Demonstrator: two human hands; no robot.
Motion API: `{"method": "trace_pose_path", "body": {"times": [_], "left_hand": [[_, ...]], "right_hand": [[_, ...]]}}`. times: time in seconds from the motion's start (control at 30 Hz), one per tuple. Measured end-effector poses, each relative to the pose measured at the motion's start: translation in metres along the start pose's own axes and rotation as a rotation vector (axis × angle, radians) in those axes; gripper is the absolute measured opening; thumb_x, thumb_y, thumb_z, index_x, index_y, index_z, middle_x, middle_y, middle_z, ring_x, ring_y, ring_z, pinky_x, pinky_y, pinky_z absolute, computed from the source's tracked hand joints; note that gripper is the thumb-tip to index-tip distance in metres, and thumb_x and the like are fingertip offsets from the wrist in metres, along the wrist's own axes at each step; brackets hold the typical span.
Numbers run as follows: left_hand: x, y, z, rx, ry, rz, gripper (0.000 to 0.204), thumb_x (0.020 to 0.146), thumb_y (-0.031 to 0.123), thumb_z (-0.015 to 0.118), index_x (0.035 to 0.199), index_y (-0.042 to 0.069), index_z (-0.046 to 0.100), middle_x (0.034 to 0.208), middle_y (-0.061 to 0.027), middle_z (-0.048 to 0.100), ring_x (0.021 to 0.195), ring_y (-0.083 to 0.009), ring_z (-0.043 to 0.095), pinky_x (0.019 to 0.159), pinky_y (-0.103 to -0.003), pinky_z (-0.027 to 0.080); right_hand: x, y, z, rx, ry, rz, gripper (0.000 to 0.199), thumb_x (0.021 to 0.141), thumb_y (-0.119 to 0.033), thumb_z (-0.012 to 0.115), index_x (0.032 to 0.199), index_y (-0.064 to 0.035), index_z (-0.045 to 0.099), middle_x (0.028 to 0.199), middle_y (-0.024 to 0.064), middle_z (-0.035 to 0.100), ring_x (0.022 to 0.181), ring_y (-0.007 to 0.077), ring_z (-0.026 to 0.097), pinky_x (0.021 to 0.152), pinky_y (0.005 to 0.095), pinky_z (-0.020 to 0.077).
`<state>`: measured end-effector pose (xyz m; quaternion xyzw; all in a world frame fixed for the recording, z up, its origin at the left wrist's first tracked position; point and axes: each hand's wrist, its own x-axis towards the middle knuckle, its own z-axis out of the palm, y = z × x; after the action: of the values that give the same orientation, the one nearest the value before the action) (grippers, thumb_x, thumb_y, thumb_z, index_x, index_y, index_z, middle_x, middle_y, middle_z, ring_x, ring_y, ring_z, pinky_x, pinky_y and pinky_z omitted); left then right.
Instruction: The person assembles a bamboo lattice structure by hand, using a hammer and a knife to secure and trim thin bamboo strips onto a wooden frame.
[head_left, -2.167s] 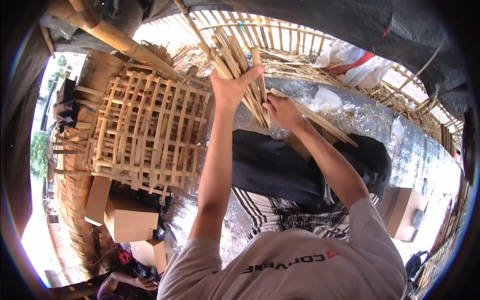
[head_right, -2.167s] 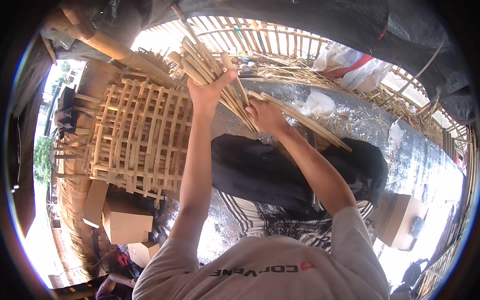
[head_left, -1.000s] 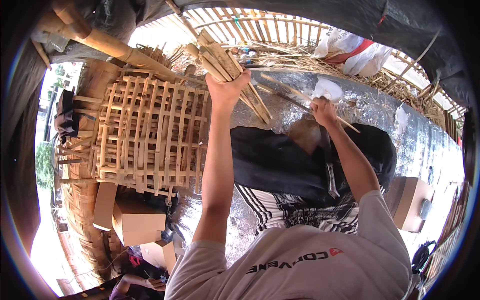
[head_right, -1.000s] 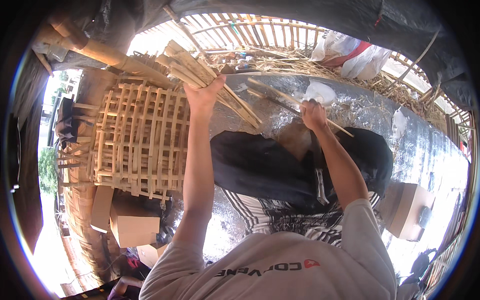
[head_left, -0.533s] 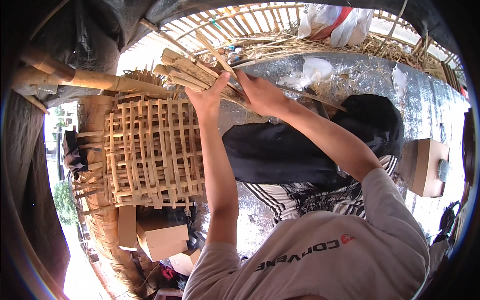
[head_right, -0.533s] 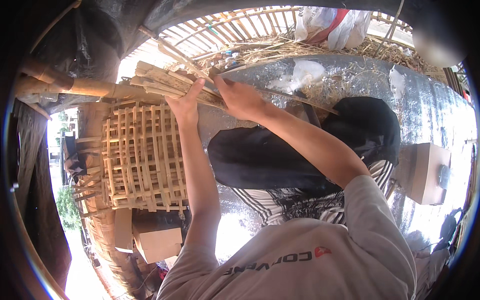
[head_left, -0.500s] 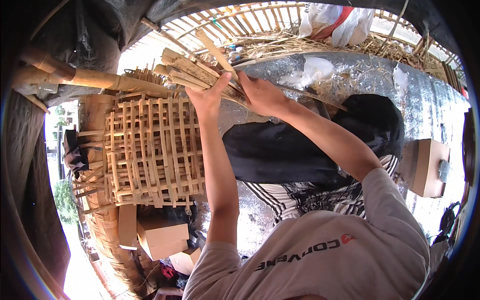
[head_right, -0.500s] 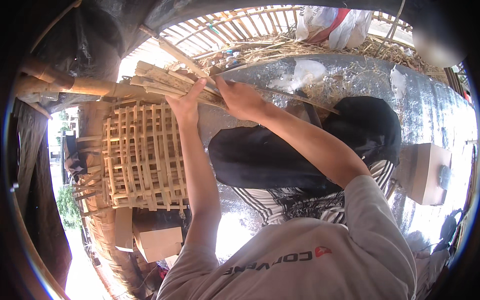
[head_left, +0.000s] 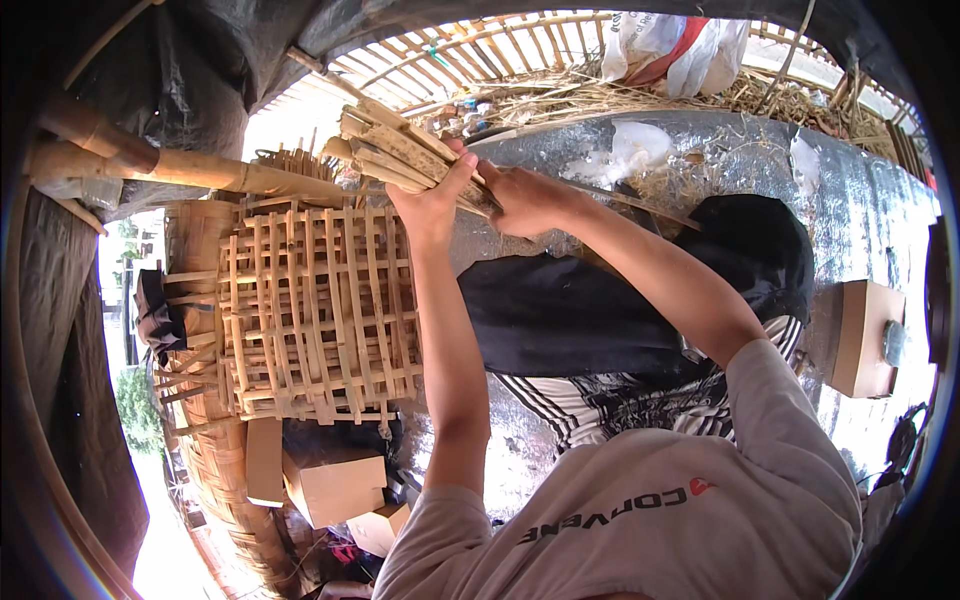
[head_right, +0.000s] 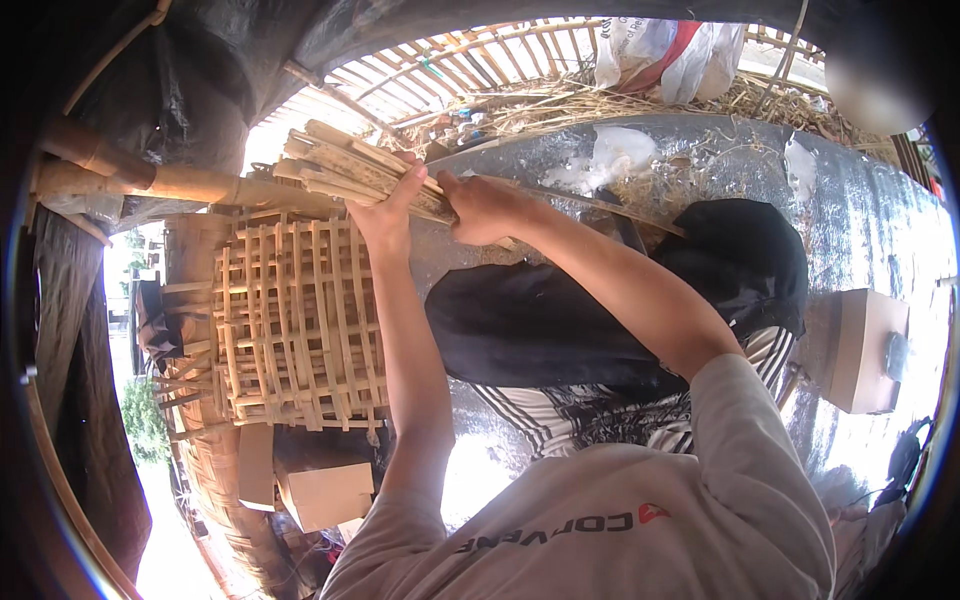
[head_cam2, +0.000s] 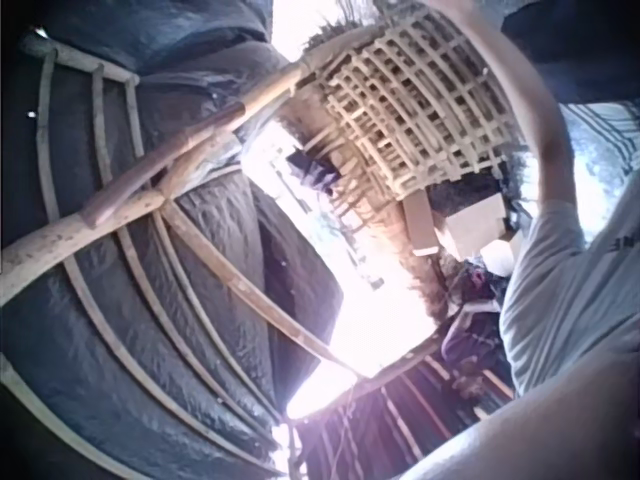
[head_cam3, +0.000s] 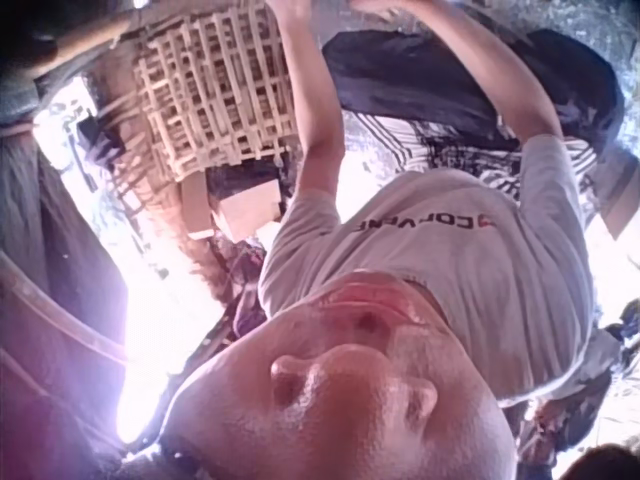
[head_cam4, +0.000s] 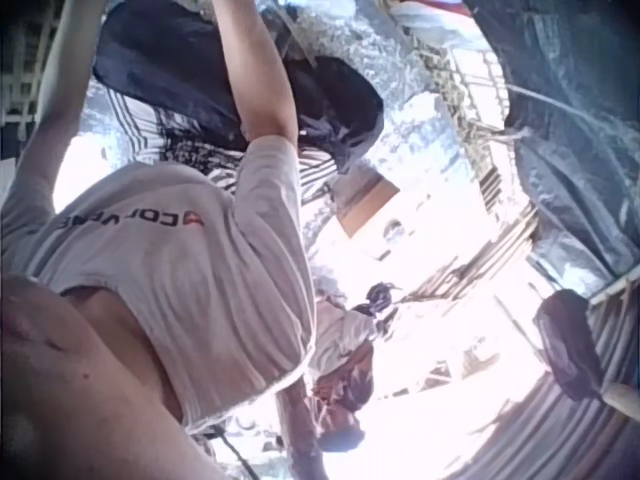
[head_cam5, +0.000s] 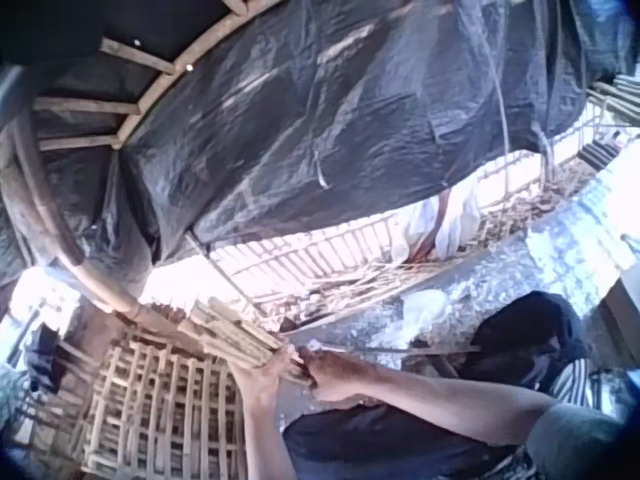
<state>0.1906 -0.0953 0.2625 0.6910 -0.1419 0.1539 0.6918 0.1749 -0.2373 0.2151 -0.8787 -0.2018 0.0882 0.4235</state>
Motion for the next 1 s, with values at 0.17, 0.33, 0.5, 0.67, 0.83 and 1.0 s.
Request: {"method": "trace_pose_path", "body": {"times": [0.17, 0.33, 0.5, 0.67, 0.83, 1.0], "left_hand": [[0.003, -0.002, 0.011, 0.020, 0.096, 0.001, 0.032, 0.071, -0.005, 0.082, 0.096, -0.003, 0.062, 0.088, -0.0112, 0.070, 0.077, -0.0158, 0.068, 0.071, -0.027, 0.058], [-0.001, -0.001, 0.000, 0.083, 0.149, 0.022, 0.028, 0.070, -0.004, 0.084, 0.088, -0.001, 0.063, 0.084, -0.0085, 0.069, 0.075, -0.0141, 0.067, 0.070, -0.026, 0.056], [0.002, -0.004, -0.004, 0.083, 0.131, -0.015, 0.028, 0.070, -0.003, 0.084, 0.088, -0.002, 0.063, 0.084, -0.0093, 0.069, 0.076, -0.0147, 0.068, 0.071, -0.026, 0.056], [0.001, -0.023, -0.015, 0.011, 0.233, -0.081, 0.026, 0.070, -0.003, 0.082, 0.089, -0.003, 0.064, 0.085, -0.0114, 0.070, 0.079, -0.0172, 0.068, 0.075, -0.029, 0.055], [-0.003, -0.016, -0.017, 0.058, 0.127, -0.019, 0.025, 0.070, -0.002, 0.082, 0.089, -0.001, 0.065, 0.083, -0.0093, 0.069, 0.076, -0.0156, 0.066, 0.074, -0.029, 0.054], [0.000, -0.015, -0.006, 0.033, 0.106, -0.046, 0.025, 0.069, -0.003, 0.082, 0.087, 0.001, 0.064, 0.082, -0.0072, 0.068, 0.075, -0.0139, 0.064, 0.072, -0.028, 0.052]], "right_hand": [[0.000, 0.029, 0.011, -0.082, 0.133, -0.126, 0.046, 0.086, -0.021, 0.065, 0.121, 0.0027, 0.047, 0.082, 0.0266, 0.067, 0.081, 0.0455, 0.067, 0.073, 0.0544, 0.0527], [-0.004, 0.021, 0.013, 0.036, 0.027, -0.068, 0.066, 0.089, -0.033, 0.067, 0.139, -0.0001, 0.039, 0.113, 0.0283, 0.064, 0.106, 0.0417, 0.064, 0.090, 0.0490, 0.0521], [-0.009, 0.122, 0.016, 0.157, 0.134, 0.321, 0.076, 0.092, -0.054, 0.059, 0.143, -0.0011, 0.042, 0.135, 0.0254, 0.056, 0.125, 0.0380, 0.056, 0.105, 0.0453, 0.0447], [-0.064, 0.222, 0.049, -0.435, 0.125, 0.549, 0.059, 0.085, -0.027, 0.066, 0.136, -0.0028, 0.047, 0.135, 0.0225, 0.051, 0.126, 0.0432, 0.049, 0.105, 0.0513, 0.0415], [-0.074, 0.220, 0.050, -0.501, 0.156, 0.535, 0.048, 0.078, -0.008, 0.067, 0.126, -0.0121, 0.058, 0.133, 0.0148, 0.051, 0.122, 0.0383, 0.051, 0.100, 0.0536, 0.0426], [-0.054, 0.212, 0.031, -0.255, 0.339, 0.454, 0.027, 0.084, -0.007, 0.060, 0.111, -0.0091, 0.062, 0.113, 0.0178, 0.059, 0.106, 0.0410, 0.060, 0.088, 0.0496, 0.0500]]}}
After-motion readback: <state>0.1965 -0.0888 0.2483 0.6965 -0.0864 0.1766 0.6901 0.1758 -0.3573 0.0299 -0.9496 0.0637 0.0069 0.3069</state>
